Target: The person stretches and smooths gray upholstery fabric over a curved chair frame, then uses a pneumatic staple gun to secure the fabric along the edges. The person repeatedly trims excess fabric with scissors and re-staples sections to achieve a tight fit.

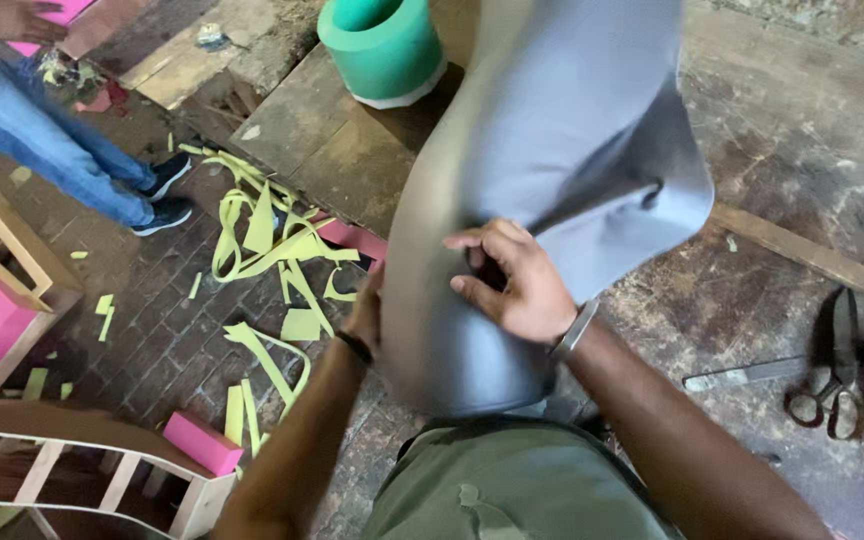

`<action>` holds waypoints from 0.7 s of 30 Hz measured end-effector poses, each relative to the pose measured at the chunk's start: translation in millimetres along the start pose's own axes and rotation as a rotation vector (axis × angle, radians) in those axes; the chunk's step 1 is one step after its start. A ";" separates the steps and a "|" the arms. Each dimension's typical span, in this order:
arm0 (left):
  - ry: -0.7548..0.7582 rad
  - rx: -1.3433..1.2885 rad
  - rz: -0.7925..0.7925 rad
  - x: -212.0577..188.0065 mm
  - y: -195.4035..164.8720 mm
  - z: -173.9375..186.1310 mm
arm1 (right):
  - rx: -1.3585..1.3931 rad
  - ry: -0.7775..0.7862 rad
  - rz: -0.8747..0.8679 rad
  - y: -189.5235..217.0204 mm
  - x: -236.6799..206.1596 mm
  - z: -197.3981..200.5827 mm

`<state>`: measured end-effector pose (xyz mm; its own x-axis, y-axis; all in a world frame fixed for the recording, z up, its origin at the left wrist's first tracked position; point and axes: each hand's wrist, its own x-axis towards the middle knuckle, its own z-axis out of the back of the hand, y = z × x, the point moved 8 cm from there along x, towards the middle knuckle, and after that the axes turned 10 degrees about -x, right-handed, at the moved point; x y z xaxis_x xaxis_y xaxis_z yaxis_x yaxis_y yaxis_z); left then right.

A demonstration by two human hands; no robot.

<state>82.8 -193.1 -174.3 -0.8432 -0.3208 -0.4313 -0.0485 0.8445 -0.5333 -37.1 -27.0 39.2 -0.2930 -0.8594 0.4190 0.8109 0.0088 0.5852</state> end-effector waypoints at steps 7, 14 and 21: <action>-0.145 -0.293 0.006 20.6 40.7 49.4 | -0.099 0.125 0.024 -62.2 -9.9 -64.2; -0.043 -0.232 -0.056 59.3 -5.6 45.1 | 0.312 0.031 -0.795 -194.9 -32.4 -108.5; -0.208 0.033 0.209 86.5 75.4 -10.7 | 0.924 0.095 -1.145 -287.0 -103.5 -116.8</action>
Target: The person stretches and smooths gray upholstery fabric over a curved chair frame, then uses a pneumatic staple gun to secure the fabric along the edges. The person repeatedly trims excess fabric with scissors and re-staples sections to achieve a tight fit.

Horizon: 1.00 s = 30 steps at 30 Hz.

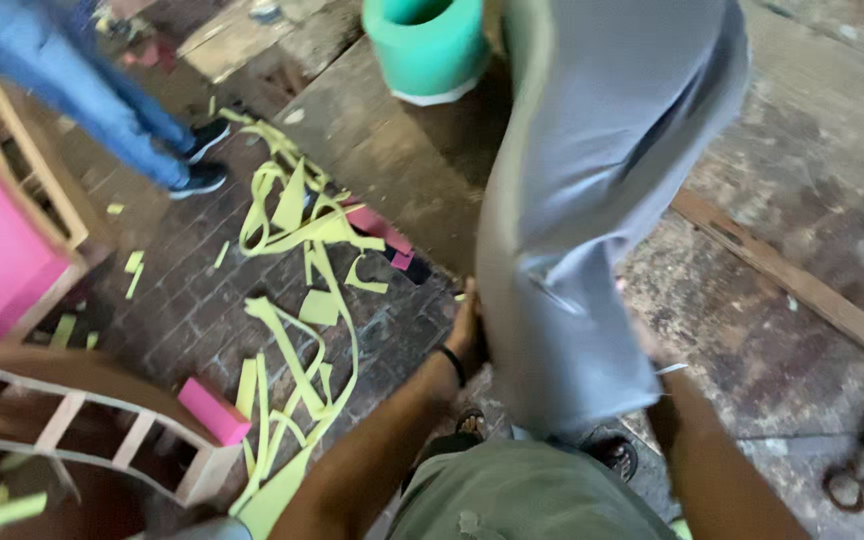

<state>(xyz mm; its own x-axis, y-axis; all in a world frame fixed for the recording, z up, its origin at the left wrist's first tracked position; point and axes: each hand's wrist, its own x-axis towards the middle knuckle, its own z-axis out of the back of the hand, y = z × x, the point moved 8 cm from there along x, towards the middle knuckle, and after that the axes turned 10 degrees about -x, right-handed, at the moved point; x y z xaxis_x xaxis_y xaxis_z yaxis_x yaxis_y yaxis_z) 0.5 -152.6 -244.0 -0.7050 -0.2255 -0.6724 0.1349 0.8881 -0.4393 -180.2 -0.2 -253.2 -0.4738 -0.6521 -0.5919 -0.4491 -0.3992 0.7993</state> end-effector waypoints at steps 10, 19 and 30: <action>0.454 1.033 0.336 -5.2 118.8 -113.6 | 0.147 -0.725 -0.139 -81.1 -204.9 245.8; 0.987 1.426 -0.523 -2.5 89.4 -376.1 | 0.255 -0.824 0.068 -78.4 -247.5 261.7; 1.872 2.101 -0.282 66.9 253.6 -426.9 | 0.451 -0.920 0.364 -62.7 -249.7 211.1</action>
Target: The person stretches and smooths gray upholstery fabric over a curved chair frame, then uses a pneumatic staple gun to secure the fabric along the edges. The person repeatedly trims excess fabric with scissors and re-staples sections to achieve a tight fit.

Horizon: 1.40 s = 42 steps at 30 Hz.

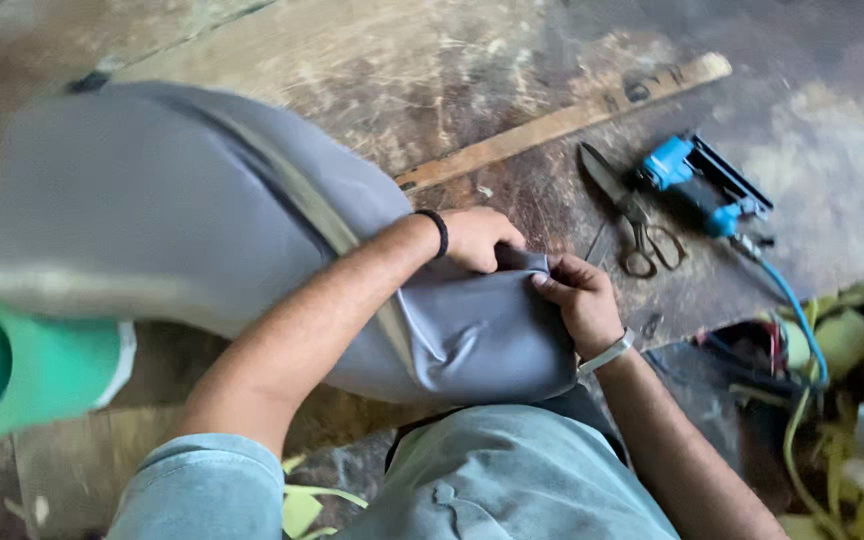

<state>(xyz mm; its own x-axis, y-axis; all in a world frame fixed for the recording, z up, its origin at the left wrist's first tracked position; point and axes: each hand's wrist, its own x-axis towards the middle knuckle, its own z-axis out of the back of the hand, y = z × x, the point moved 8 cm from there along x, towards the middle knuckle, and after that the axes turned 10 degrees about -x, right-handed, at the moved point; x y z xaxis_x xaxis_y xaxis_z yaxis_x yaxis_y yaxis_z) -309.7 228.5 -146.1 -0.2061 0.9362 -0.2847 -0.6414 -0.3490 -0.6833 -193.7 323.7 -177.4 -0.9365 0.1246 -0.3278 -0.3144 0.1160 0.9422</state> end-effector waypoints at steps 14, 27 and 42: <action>0.173 0.539 0.092 -40.0 -81.5 45.2 | -0.920 -0.165 0.338 45.2 -39.3 -17.9; -0.631 0.245 0.257 12.9 15.6 52.6 | -0.934 -0.160 -0.056 30.6 25.1 -10.9; -0.915 0.048 -0.082 34.9 59.4 50.9 | -0.037 -0.172 -0.199 -14.3 47.4 33.3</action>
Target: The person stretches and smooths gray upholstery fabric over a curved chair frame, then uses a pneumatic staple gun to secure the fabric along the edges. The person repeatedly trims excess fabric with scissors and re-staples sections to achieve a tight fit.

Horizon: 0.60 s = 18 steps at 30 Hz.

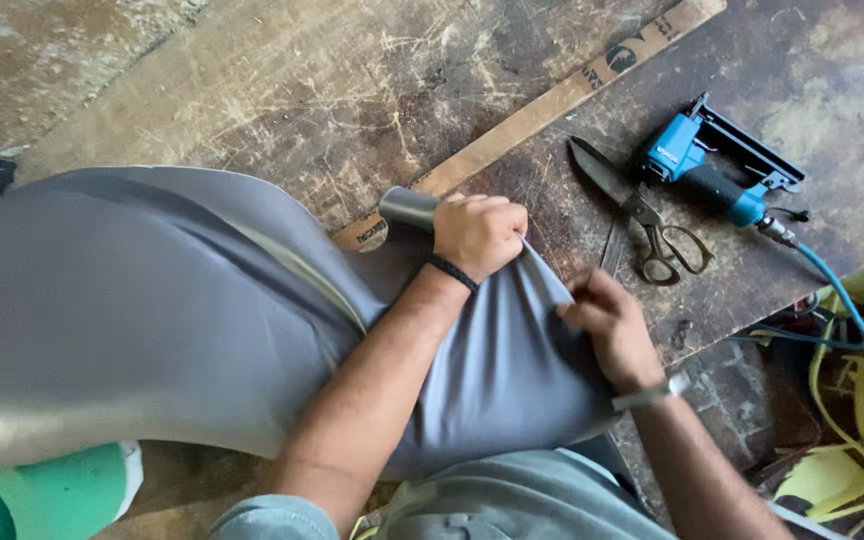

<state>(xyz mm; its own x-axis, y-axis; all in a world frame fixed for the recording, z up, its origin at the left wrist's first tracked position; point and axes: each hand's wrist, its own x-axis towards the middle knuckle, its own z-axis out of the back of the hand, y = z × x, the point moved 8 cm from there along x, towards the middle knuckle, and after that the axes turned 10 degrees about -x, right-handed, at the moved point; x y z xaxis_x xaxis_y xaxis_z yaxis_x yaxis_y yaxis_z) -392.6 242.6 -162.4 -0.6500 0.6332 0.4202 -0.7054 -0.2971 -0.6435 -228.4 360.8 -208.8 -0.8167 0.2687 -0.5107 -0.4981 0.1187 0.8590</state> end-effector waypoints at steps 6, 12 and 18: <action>0.023 -0.002 0.062 -12.6 2.3 1.5 | -0.483 -0.100 -0.118 -3.4 -19.5 -3.6; 0.314 0.172 0.469 -31.4 34.1 -43.5 | -0.573 -0.220 -0.020 13.8 -27.1 -5.6; 0.621 0.147 0.632 -82.2 46.6 -102.3 | -0.300 -0.189 0.093 3.1 -28.5 -5.5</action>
<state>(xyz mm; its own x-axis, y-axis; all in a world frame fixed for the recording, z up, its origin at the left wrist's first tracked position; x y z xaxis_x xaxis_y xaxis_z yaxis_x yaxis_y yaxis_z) -343.1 249.9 -292.4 -0.6893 0.5803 -0.4337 -0.3245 -0.7826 -0.5313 -208.3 348.3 -191.7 -0.8079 0.4408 -0.3912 -0.5107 -0.1923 0.8380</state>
